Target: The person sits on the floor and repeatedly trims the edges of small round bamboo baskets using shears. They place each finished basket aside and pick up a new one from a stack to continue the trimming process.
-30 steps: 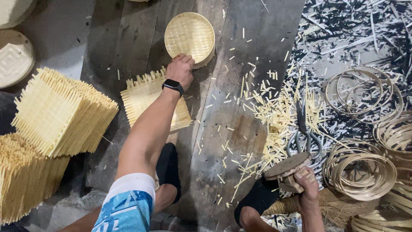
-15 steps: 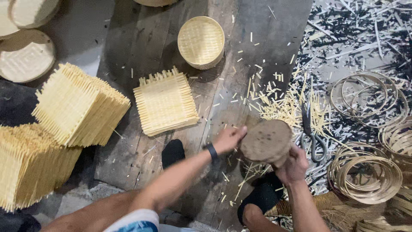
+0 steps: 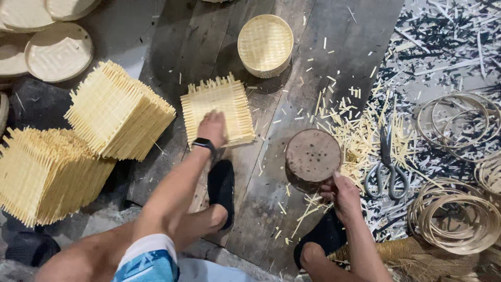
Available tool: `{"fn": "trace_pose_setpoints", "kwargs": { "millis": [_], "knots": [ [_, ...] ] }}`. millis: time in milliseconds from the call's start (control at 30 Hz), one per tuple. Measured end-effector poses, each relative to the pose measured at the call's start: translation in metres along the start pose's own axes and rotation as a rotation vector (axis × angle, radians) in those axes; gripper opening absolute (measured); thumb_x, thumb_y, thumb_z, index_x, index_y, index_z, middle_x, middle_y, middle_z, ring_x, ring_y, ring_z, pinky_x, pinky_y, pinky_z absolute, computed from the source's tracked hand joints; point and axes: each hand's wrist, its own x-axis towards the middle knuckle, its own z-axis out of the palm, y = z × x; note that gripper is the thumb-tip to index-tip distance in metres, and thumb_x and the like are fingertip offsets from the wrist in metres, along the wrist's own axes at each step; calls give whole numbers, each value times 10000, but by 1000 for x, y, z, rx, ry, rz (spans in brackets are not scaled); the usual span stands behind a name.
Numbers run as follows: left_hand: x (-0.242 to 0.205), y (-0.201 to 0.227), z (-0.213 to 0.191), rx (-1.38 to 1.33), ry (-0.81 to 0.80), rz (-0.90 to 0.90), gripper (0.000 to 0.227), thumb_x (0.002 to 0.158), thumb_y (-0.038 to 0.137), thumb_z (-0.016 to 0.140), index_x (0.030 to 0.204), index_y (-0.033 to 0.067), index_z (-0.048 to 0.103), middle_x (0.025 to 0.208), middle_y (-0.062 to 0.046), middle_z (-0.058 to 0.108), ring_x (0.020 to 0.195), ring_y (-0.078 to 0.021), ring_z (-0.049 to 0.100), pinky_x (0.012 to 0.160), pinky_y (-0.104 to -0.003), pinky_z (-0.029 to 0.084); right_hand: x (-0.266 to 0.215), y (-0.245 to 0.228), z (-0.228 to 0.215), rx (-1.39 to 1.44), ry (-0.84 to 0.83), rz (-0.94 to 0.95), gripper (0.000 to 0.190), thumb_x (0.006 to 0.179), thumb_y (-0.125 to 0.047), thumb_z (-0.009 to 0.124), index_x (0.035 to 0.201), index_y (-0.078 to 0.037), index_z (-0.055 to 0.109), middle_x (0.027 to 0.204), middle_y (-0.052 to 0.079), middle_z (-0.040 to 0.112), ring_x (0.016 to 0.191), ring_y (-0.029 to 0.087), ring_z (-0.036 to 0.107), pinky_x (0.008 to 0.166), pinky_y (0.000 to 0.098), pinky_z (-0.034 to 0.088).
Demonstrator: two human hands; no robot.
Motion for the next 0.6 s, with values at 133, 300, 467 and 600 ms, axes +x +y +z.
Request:
{"fn": "trace_pose_setpoints", "kwargs": {
  "millis": [133, 300, 467, 600],
  "knots": [
    [-10, -22, -15, -81, -159, -51, 736, 784, 264, 763, 1449, 32, 548, 1462, -220, 585, 1333, -423, 550, 1127, -489, 461, -8, 6, -6, 53, -26, 14, 331, 1024, -318, 593, 1056, 11, 585, 921, 149, 664, 728, 219, 647, 640, 329, 560],
    [-12, -20, -26, 34, -289, 3, 695, 726, 341, 845, 1302, 61, 577, 1441, -206, 551, 1353, -403, 504, 1120, -450, 424, -13, 3, -4, 61, 7, 44, 337, 1037, -321, 569, 1100, 8, 600, 936, 129, 648, 780, 208, 640, 660, 321, 554],
    [-14, -41, -39, -119, -199, 136, 530, 804, 246, 788, 1301, 87, 690, 1404, -220, 618, 1265, -370, 605, 1087, -425, 487, -19, 8, -11, 99, -61, 12, 310, 1036, -291, 563, 1104, 10, 592, 896, 96, 615, 774, 190, 614, 625, 292, 518],
    [-4, -51, -68, -630, -104, -106, 330, 842, 210, 776, 1145, 79, 785, 1204, -163, 750, 1086, -271, 727, 965, -369, 550, -13, 16, -24, 146, -86, 15, 307, 1028, -292, 547, 1095, 5, 589, 869, 80, 589, 768, 180, 578, 623, 291, 526]
  ]
}}
